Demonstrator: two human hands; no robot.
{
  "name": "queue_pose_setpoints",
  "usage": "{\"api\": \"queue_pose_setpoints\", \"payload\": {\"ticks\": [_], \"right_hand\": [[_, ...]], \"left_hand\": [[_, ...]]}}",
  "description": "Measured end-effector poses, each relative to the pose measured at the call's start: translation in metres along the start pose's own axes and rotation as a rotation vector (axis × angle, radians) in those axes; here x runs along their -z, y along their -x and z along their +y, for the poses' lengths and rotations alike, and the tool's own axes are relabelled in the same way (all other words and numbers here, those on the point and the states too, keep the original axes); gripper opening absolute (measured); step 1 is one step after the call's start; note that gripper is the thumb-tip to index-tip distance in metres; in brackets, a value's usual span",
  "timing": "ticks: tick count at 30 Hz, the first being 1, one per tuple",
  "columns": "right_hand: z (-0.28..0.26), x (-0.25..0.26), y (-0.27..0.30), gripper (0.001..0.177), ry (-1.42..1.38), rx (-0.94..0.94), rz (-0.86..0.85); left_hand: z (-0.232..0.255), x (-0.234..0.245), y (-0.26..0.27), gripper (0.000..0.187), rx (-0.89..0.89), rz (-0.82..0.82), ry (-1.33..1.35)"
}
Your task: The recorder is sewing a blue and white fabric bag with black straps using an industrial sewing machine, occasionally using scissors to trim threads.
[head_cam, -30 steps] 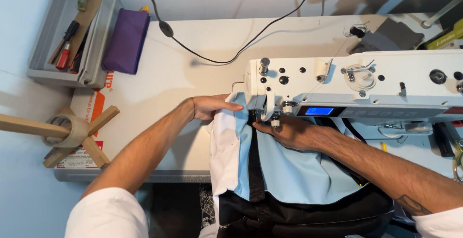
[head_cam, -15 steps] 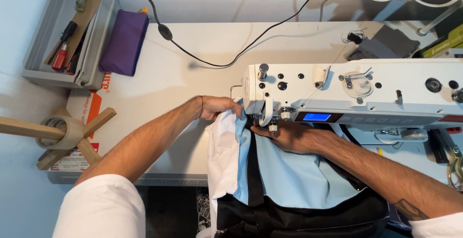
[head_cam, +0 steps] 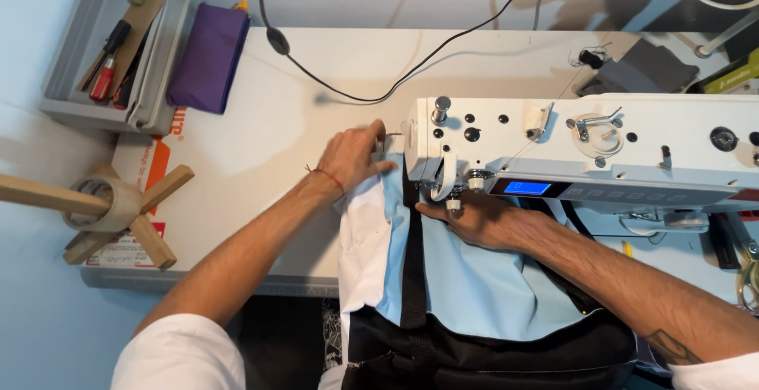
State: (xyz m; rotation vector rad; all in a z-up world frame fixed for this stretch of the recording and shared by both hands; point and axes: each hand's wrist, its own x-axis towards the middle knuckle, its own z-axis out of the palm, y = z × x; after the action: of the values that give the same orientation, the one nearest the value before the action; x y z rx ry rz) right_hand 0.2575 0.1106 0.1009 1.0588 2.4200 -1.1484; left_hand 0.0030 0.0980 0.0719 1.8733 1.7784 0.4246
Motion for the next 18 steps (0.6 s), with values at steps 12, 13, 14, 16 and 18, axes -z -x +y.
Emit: {"api": "queue_pose_setpoints", "payload": {"ticks": [12, 13, 14, 16, 18], "right_hand": [[-0.007, 0.001, 0.010, 0.045, 0.005, -0.034, 0.057], [-0.006, -0.003, 0.011, 0.047, -0.016, -0.045, 0.058], [-0.001, -0.005, 0.005, 0.047, -0.009, -0.033, 0.056], [0.013, -0.011, -0.002, 0.045, 0.143, 0.104, 0.079], [0.042, -0.025, -0.012, 0.043, 0.292, 0.179, 0.081]], "left_hand": [[0.016, -0.042, 0.019, 0.033, -0.256, -0.095, -0.215], [0.018, -0.039, 0.024, 0.037, -0.207, -0.127, -0.199], [0.016, -0.039, 0.025, 0.037, -0.197, -0.117, -0.203], [0.017, -0.043, 0.025, 0.046, -0.215, -0.080, -0.161], [0.019, -0.040, 0.023, 0.050, -0.139, -0.148, -0.189]]}}
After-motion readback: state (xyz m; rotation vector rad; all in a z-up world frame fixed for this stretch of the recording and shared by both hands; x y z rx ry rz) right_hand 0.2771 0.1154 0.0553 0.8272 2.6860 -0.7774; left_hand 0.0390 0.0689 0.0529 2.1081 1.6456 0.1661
